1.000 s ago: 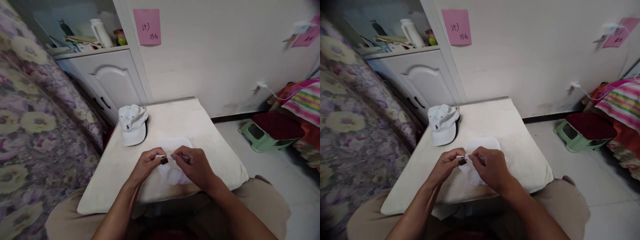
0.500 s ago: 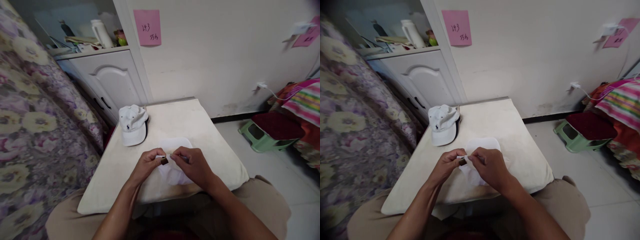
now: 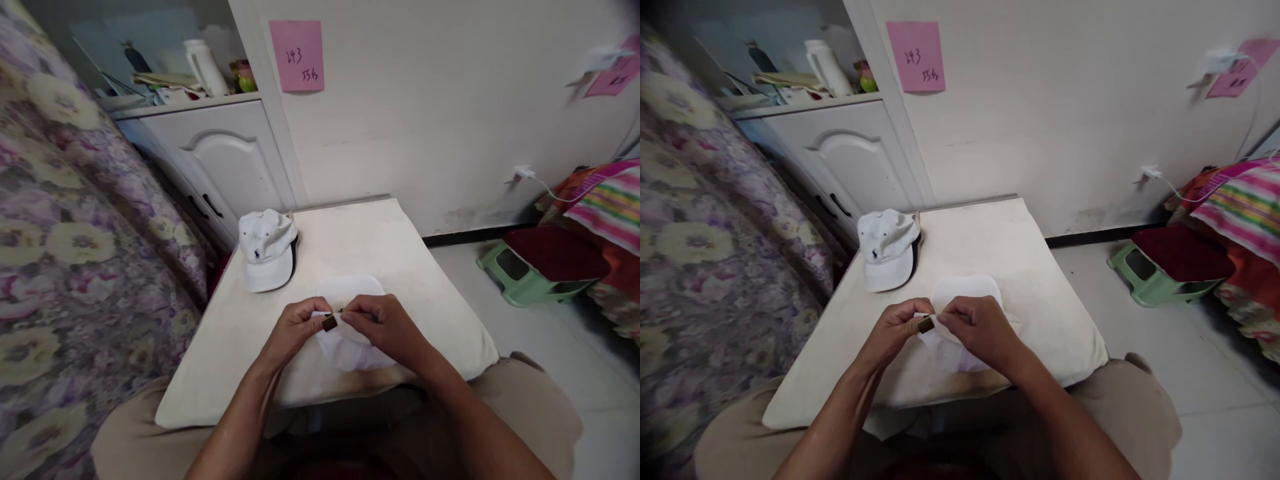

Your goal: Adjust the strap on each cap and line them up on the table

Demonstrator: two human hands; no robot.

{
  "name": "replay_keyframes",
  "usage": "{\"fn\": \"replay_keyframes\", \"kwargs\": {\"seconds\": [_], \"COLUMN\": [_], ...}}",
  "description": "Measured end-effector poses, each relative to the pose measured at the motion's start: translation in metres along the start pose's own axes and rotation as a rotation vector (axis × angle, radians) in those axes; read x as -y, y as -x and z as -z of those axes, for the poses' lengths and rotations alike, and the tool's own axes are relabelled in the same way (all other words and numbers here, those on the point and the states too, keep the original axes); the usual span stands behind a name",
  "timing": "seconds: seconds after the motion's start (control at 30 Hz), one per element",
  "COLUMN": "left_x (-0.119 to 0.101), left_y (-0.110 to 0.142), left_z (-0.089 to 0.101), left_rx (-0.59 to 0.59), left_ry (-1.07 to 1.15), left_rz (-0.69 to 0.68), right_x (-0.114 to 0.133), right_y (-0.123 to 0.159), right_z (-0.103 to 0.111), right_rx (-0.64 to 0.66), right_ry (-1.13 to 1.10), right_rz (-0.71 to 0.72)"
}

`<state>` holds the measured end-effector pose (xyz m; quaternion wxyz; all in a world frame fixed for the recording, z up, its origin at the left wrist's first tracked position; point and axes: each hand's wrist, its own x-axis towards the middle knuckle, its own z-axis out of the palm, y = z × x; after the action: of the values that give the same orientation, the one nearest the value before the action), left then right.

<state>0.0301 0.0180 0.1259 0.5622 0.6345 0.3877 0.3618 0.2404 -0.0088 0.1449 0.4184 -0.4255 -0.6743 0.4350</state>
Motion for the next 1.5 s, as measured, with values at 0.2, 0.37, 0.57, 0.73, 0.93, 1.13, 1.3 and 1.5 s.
{"fn": "replay_keyframes", "kwargs": {"seconds": [0.2,0.37,0.57,0.73,0.93,1.13,1.3,1.5], "left_x": [0.000,-0.002,-0.003,-0.006,-0.006,-0.003,-0.005,-0.007], "left_y": [0.001,0.000,0.000,-0.001,-0.001,-0.001,-0.001,-0.001], "left_z": [-0.001,-0.002,-0.002,-0.005,-0.003,-0.003,-0.005,-0.004], "left_rx": [0.000,0.037,0.077,0.091,0.063,0.064,0.088,0.090], "left_ry": [-0.009,-0.019,-0.029,-0.013,-0.034,-0.049,-0.050,-0.057], "left_rz": [0.017,0.025,0.039,0.062,0.061,0.070,0.075,0.111], "right_x": [-0.006,-0.010,-0.012,-0.013,-0.014,-0.020,-0.018,-0.021], "right_y": [-0.003,-0.006,-0.008,-0.009,-0.009,-0.009,-0.009,-0.009], "right_z": [0.003,0.008,0.013,0.012,0.018,0.022,0.019,0.030], "right_rx": [0.089,0.208,0.292,0.336,0.316,0.314,0.341,0.312], "right_ry": [-0.106,-0.218,-0.241,-0.238,-0.142,-0.107,-0.155,-0.045], "right_rz": [-0.058,-0.108,-0.069,-0.054,-0.042,-0.039,-0.032,-0.044]}}
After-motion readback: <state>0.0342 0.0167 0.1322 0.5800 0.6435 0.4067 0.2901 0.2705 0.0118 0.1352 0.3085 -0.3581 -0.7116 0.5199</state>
